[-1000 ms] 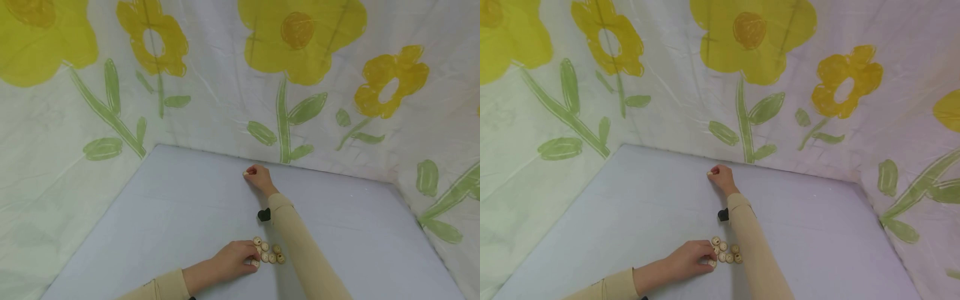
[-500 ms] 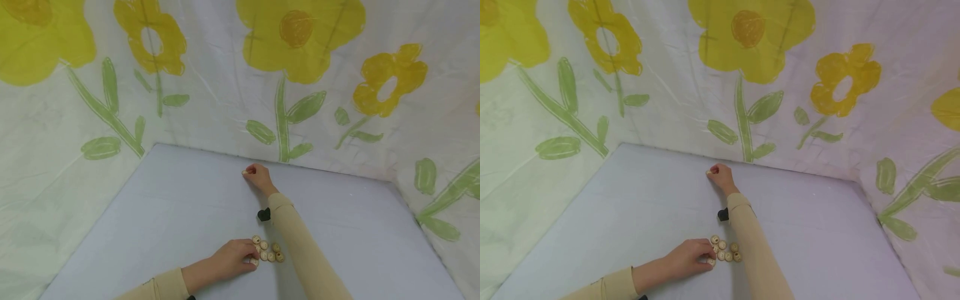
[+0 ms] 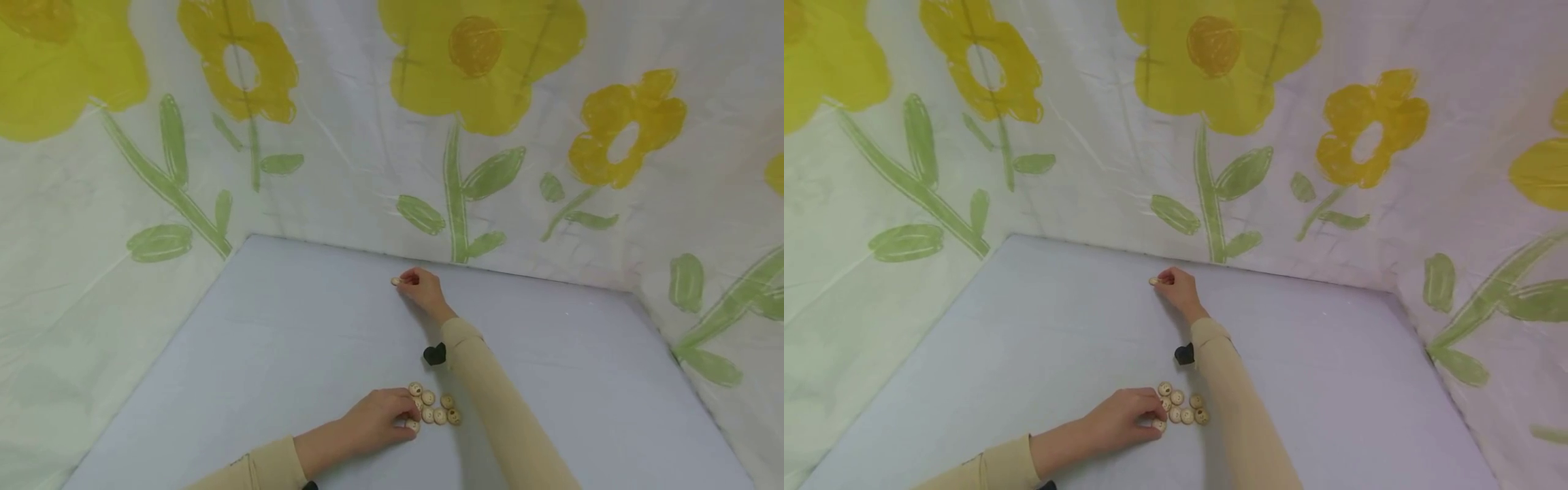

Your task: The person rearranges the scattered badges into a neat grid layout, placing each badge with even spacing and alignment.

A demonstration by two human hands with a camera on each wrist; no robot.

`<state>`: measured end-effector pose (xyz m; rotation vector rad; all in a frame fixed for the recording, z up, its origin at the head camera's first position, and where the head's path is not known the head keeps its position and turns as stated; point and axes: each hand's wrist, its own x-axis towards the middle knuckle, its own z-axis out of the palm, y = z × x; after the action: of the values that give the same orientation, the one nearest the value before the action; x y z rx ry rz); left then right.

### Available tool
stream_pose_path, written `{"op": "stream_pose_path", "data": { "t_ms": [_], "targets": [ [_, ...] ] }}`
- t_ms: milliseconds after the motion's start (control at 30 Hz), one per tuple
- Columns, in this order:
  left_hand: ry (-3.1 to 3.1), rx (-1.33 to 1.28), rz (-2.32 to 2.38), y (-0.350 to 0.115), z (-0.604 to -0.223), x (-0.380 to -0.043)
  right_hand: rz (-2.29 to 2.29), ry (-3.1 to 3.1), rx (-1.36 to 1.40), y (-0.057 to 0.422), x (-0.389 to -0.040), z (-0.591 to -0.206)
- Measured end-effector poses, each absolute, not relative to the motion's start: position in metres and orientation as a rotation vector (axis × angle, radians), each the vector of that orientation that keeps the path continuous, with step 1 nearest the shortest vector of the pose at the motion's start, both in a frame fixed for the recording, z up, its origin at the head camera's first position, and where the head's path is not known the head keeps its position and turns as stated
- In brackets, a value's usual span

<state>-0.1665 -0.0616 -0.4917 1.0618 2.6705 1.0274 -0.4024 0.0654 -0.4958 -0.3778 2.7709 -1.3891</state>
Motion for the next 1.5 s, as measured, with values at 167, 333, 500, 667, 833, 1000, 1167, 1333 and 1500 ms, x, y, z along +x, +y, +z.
{"op": "stream_pose_path", "data": {
  "t_ms": [167, 333, 500, 667, 833, 1000, 1167, 1333, 1500],
  "targets": [
    [2.683, 1.091, 1.023, -0.062, -0.493, -0.165, -1.383, 2.757, -0.373, 0.070, -0.396, -0.496],
    [2.669, 1.068, 1.036, -0.063, -0.490, -0.164, -1.390, 2.743, -0.397, 0.075, -0.392, -0.498],
    [2.640, 1.021, 1.043, -0.064, -0.488, -0.165, -1.399, 2.746, -0.408, 0.083, -0.386, -0.496],
    [2.637, 1.016, 1.049, -0.064, -0.490, -0.166, -1.404, 2.721, -0.405, 0.090, -0.380, -0.496],
    [2.617, 1.014, 1.072, -0.063, -0.492, -0.168, -1.400, 2.716, -0.399, 0.097, -0.373, -0.496],
    [2.603, 0.993, 1.072, -0.063, -0.490, -0.168, -1.404, 2.704, -0.399, 0.104, -0.365, -0.496],
    [2.616, 0.997, 1.051, -0.063, -0.487, -0.167, -1.423, 2.688, -0.405, 0.109, -0.358, -0.496],
    [2.619, 1.006, 1.061, -0.062, -0.487, -0.168, -1.424, 2.661, -0.414, 0.116, -0.347, -0.493],
    [2.613, 0.989, 1.077, -0.061, -0.486, -0.167, -1.413, 2.637, -0.448, 0.125, -0.335, -0.494]
  ]
}}
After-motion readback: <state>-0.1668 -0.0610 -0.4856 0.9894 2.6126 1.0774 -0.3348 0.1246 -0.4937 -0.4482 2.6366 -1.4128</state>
